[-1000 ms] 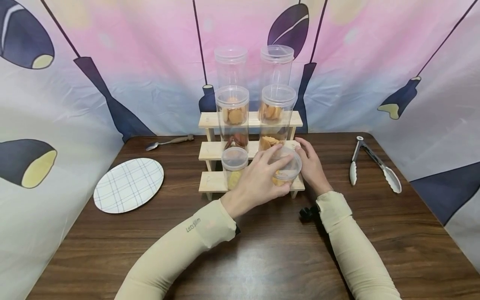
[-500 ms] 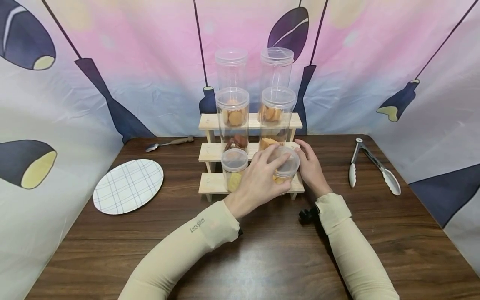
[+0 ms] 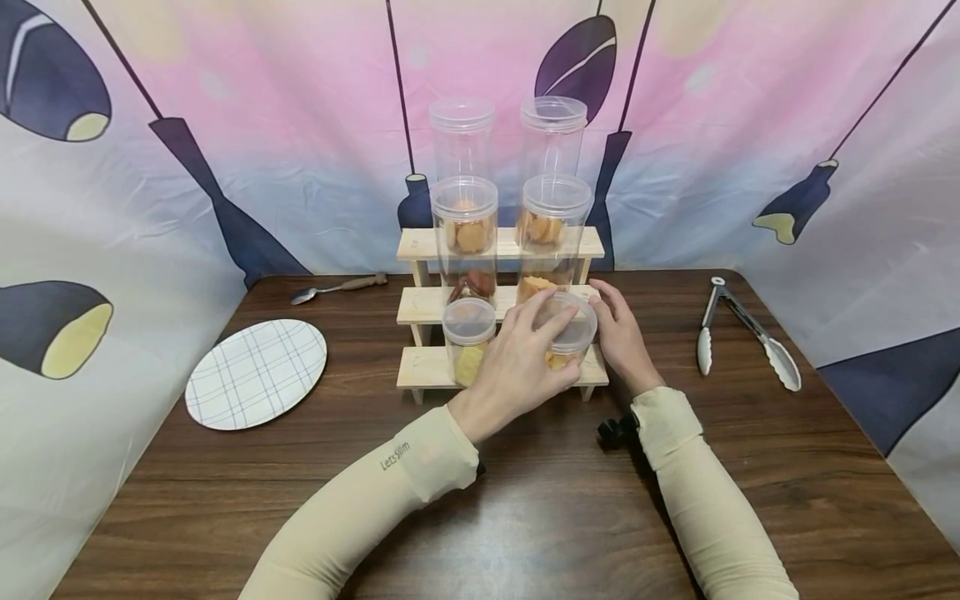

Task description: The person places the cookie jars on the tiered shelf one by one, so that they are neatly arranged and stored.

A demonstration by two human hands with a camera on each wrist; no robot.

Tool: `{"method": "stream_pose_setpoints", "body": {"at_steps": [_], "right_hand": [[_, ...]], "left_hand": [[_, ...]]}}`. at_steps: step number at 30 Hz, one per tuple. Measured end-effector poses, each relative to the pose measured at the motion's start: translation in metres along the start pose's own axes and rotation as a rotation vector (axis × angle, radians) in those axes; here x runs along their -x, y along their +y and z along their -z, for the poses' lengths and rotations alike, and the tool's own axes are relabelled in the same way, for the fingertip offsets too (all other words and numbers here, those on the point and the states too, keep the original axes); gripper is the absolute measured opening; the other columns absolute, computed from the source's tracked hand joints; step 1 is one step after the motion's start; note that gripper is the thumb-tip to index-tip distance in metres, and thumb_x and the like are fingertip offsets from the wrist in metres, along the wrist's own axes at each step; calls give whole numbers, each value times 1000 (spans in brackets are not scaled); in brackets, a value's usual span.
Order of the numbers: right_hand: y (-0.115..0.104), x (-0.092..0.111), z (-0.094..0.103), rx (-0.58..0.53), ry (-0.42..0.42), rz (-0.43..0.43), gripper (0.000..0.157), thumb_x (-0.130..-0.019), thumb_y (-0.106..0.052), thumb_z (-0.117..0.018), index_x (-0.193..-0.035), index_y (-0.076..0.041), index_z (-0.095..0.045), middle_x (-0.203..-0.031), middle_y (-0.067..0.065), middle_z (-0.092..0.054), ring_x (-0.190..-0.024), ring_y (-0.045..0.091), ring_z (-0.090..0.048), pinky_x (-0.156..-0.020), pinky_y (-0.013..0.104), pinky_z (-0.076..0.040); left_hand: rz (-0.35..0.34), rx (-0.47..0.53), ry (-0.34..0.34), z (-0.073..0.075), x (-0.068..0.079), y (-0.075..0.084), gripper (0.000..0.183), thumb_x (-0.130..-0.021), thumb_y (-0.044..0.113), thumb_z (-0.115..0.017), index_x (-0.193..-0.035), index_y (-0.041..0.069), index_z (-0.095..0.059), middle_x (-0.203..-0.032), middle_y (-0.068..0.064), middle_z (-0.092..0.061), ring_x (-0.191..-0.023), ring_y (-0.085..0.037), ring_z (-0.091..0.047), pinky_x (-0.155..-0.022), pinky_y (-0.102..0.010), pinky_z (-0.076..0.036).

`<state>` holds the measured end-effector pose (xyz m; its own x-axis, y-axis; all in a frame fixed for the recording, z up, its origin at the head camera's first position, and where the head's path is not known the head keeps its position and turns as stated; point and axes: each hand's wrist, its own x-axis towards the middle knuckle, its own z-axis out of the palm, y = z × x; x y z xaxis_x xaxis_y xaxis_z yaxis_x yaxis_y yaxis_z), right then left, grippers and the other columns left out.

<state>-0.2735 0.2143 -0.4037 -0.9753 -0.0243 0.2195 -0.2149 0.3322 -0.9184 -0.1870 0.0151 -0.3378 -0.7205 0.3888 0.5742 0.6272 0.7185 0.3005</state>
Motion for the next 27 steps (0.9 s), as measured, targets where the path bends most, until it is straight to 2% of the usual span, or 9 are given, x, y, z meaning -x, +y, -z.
{"method": "stream_pose_setpoints", "body": {"at_steps": [4, 11, 16, 20, 24, 27], "right_hand": [[0, 0, 1, 9, 1, 2, 60, -103, -58, -38, -154, -27, -38, -147, 14, -46, -120, 33, -54, -94, 51, -46], [1, 1, 3, 6, -11, -6, 60, -103, -59, -37, -155, -28, -36, -138, 16, -52, -104, 31, -60, -78, 39, -52], [1, 1, 4, 6, -16, -23, 58, -104, -56, -38, -155, -30, -35, -141, 15, -51, -106, 31, -60, -80, 39, -51], [-1, 1, 4, 6, -16, -39, 55, -104, -54, -38, -155, -32, -35, -144, 11, -49, -109, 28, -58, -84, 40, -49], [-2, 0, 3, -17, -13, -40, 53, -104, -53, -40, -154, -33, -37, -132, 14, -56, -94, 22, -61, -77, 34, -52], [-3, 0, 2, -21, -5, -35, 54, -104, -54, -41, -153, -31, -39, -123, 16, -59, -81, 20, -60, -69, 30, -52]], "left_hand": [[-12, -6, 3, -2, 0, 0, 60, -84, 35, -75, -140, 20, -60, -153, -12, -41, -126, -34, -51, -85, -49, -56], [-33, -21, 11, -4, 0, 0, 59, -86, 34, -73, -141, 18, -59, -152, -14, -41, -124, -36, -51, -93, -48, -51], [-91, -85, 71, -1, 2, 4, 62, -83, 34, -73, -141, 19, -58, -150, -18, -41, -124, -37, -49, -96, -48, -49], [-192, -122, 161, 12, 3, 10, 64, -80, 32, -76, -139, 17, -59, -150, -23, -41, -131, -42, -44, -105, -52, -43], [-265, -70, 227, 35, 5, 7, 64, -80, 35, -76, -139, 14, -59, -152, -22, -40, -135, -42, -41, -111, -51, -37], [-287, -4, 269, 53, 8, -3, 66, -80, 34, -76, -140, 11, -57, -153, -21, -39, -136, -40, -40, -113, -51, -34]]}}
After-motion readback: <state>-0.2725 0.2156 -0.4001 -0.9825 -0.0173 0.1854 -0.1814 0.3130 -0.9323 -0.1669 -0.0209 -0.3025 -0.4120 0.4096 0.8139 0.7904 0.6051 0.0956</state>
